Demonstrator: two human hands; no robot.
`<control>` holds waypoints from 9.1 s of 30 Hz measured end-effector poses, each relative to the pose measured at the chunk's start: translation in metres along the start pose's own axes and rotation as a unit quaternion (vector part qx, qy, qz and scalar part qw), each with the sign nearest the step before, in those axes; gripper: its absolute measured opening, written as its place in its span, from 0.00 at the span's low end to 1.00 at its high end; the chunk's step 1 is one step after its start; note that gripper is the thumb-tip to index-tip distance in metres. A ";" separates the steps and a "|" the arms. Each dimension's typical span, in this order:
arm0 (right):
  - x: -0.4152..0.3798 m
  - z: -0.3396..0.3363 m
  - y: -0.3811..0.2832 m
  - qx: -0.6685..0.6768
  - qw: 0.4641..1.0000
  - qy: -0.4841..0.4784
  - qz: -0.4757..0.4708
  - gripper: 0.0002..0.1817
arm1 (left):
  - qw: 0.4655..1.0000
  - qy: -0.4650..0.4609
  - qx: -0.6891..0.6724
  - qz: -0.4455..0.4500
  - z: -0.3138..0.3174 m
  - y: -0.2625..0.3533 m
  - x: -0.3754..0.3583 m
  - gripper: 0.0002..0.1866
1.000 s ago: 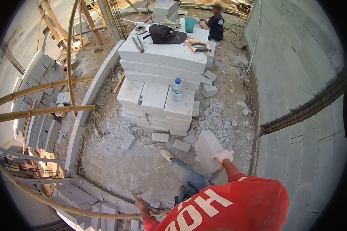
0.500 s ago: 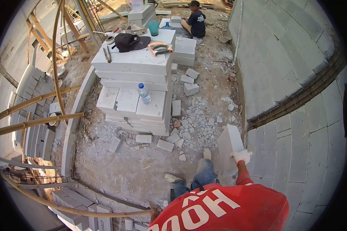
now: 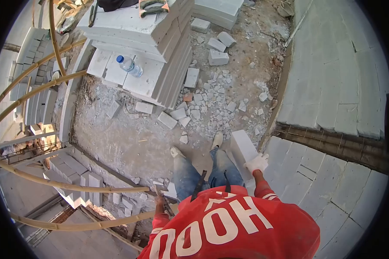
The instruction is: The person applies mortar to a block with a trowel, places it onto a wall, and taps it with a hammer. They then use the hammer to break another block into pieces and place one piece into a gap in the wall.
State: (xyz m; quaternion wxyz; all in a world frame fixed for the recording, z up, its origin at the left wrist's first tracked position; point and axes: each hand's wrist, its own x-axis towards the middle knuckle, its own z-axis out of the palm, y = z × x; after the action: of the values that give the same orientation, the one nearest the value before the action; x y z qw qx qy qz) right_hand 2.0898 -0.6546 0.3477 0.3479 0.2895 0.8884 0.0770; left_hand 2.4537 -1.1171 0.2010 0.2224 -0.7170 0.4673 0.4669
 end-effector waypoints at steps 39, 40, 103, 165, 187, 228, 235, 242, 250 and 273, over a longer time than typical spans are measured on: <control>0.384 -0.013 -0.253 0.111 0.811 -0.397 -0.415 0.41 | 0.884 -0.278 -0.376 0.022 0.601 0.270 0.029 0.27; 0.374 -0.015 -0.239 0.203 0.764 -0.480 -0.381 0.41 | 0.903 -0.293 -0.313 0.034 0.621 0.265 0.032 0.30; 0.394 -0.041 -0.415 0.760 0.376 -0.066 -0.525 0.22 | 0.983 -0.059 -0.122 0.126 0.488 0.181 0.029 0.13; 0.336 -0.156 -0.369 0.494 0.759 0.021 -0.425 0.12 | 0.991 0.082 0.049 0.092 0.387 0.094 -0.051 0.13; 0.322 -0.197 -0.356 0.566 0.671 0.035 -0.477 0.05 | 0.993 0.081 0.029 0.078 0.387 0.051 -0.064 0.12; 0.341 -0.089 -0.328 0.379 0.846 -0.042 -0.372 0.16 | 0.881 0.235 -0.104 0.398 0.365 0.353 -0.108 0.12; 0.272 -0.260 -0.376 0.603 0.600 0.204 -0.485 0.11 | 0.671 0.465 0.078 0.572 0.252 0.502 -0.125 0.25; 0.419 0.024 -0.456 0.513 0.776 0.136 -0.339 0.17 | 0.618 0.505 0.222 0.560 0.263 0.522 -0.085 0.47; 0.427 -0.019 -0.438 0.430 0.850 -0.210 -0.219 0.23 | 0.613 0.561 0.191 0.523 0.271 0.527 -0.073 0.41; 0.409 -0.154 -0.487 0.464 0.805 -0.106 -0.355 0.18 | 0.588 0.577 0.209 0.526 0.273 0.525 -0.069 0.38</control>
State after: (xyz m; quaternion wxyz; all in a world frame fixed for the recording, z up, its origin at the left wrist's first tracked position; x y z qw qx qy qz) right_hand 1.5217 -0.8114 0.0632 0.2671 0.0875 0.8164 -0.5045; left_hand 1.8580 -1.1231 0.1966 -0.2346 -0.3993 0.8781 -0.1201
